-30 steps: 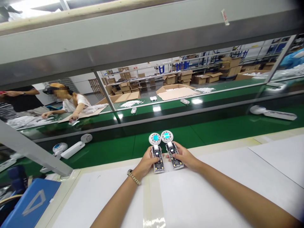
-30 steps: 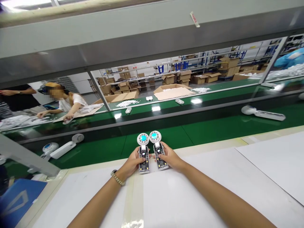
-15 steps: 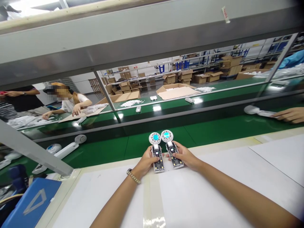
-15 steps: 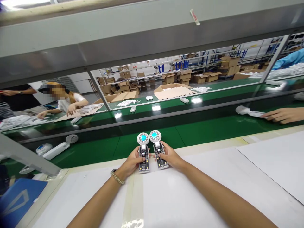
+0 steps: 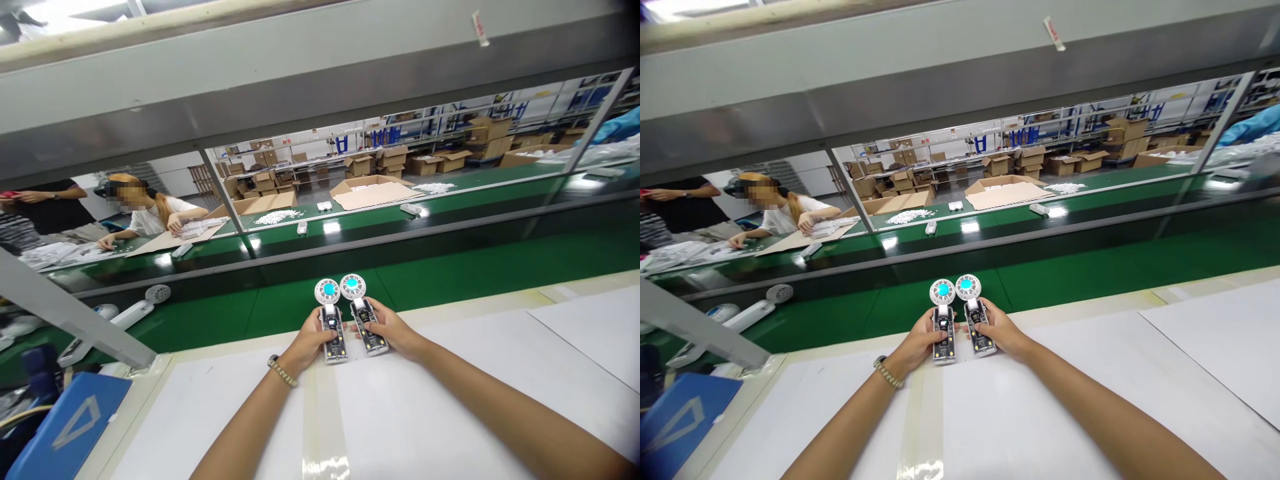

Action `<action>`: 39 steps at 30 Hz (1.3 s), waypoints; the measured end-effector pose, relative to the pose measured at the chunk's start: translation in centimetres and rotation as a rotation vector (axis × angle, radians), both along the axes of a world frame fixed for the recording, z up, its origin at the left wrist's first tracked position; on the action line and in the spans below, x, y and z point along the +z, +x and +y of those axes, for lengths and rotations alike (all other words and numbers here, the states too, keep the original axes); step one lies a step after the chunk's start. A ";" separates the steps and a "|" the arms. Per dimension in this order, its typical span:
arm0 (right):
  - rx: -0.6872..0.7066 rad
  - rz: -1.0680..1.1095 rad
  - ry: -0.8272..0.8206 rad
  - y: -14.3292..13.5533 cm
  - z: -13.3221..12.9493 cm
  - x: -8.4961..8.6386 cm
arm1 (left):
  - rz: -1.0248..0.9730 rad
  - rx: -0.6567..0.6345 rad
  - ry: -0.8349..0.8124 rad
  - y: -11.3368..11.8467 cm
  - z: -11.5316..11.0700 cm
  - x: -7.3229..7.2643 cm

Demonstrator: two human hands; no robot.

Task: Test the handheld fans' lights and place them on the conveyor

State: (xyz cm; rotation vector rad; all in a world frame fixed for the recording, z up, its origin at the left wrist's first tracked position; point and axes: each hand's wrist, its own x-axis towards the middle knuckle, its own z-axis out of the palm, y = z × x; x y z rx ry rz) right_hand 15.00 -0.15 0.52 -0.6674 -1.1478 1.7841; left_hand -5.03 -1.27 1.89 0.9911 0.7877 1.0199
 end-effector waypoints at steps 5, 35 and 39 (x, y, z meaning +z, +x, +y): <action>0.000 0.017 -0.008 0.0 -0.2 0.1 | -0.007 0.010 0.000 0.1 -0.1 0.1; -0.528 -0.881 0.399 -1.2 10.0 -4.8 | 1.163 0.602 0.432 -3.7 1.3 -2.8; -0.577 -1.173 0.547 -1.8 8.6 -4.2 | 1.270 0.575 0.427 -3.0 0.8 -3.2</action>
